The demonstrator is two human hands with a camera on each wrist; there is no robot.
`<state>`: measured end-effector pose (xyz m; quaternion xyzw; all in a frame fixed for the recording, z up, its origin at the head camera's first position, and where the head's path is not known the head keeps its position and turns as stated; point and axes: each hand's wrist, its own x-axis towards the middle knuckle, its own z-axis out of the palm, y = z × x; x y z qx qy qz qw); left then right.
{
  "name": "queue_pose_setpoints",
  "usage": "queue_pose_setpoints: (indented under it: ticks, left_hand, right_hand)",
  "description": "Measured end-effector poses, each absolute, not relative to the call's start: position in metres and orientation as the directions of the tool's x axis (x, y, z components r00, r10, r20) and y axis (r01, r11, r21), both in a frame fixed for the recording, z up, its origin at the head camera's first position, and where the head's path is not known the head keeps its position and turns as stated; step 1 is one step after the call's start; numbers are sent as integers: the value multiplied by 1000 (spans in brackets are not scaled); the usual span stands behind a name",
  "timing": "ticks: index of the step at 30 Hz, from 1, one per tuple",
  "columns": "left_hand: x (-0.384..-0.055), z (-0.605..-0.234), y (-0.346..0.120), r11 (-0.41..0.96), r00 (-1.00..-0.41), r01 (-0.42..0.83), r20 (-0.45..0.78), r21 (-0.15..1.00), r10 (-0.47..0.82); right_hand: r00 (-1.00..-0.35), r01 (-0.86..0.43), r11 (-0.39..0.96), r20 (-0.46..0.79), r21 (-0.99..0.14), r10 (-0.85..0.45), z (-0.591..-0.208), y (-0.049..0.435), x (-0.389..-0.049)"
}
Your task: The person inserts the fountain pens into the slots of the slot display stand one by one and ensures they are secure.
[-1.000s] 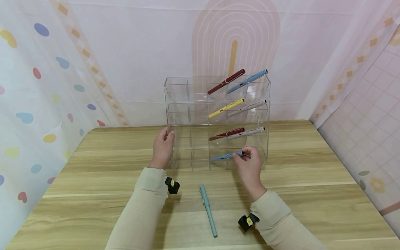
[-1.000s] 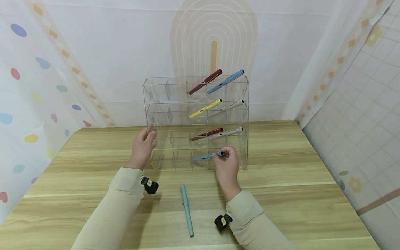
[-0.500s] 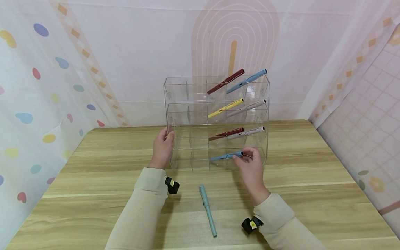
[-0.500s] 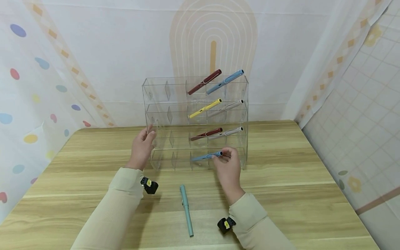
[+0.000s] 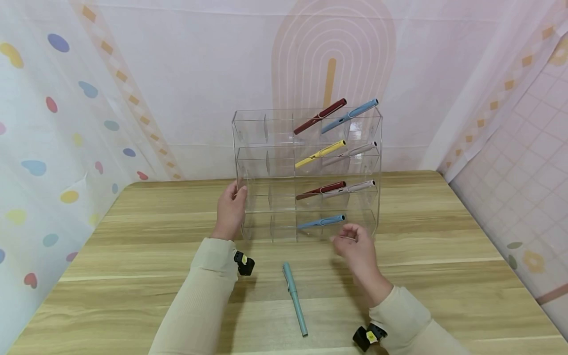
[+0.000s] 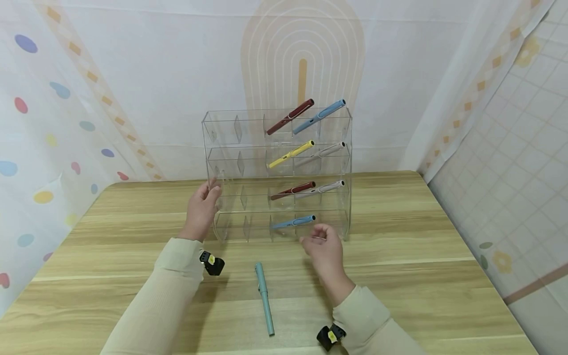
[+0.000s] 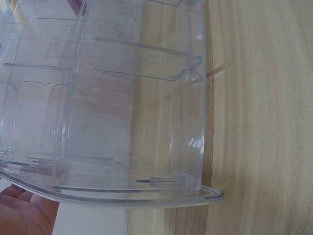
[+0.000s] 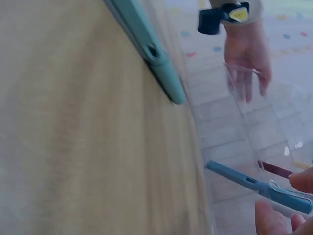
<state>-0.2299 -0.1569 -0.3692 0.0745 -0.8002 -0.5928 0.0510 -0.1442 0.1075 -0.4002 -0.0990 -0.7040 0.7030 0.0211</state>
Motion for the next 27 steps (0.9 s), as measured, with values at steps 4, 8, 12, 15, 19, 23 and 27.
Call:
queue_pose_setpoints:
  ticks: [4,8,12,15,19,23,27]
  left_hand:
    - [-230,-369,-157,292,-983,-65,-12,954,-182]
    - [-230,-369,-157,290,-983,-65,-12,955,-181]
    - [-230,-368,-157,284,-984,-66,-15,957,-179]
    - [-230,-368,-157,283,-984,-66,-15,957,-179]
    - [-230,-369,-157,282,-984,-63,-12,957,-180]
    - [-230,-369,-157,281,-984,-59,-9,958,-178]
    - [-229,-369,-157,283,-985,-54,-4,958,-173]
  right_hand:
    - [-980,158,35,-153,-987,129,-403,104,-141]
    - [-981,173,80,-164,-982,103,-407,98,-138]
    - [-987,158,117,-154,-980,45,-412,92,-138]
    - [-988,153,137,-156,-979,-11,-414,87,-137]
    - [-983,153,179,-169,-972,-78,-416,81,-136]
    - [-974,142,234,-177,-962,-138,-417,74,-135]
    - [-960,134,265,-192,-955,-206,-417,67,-134]
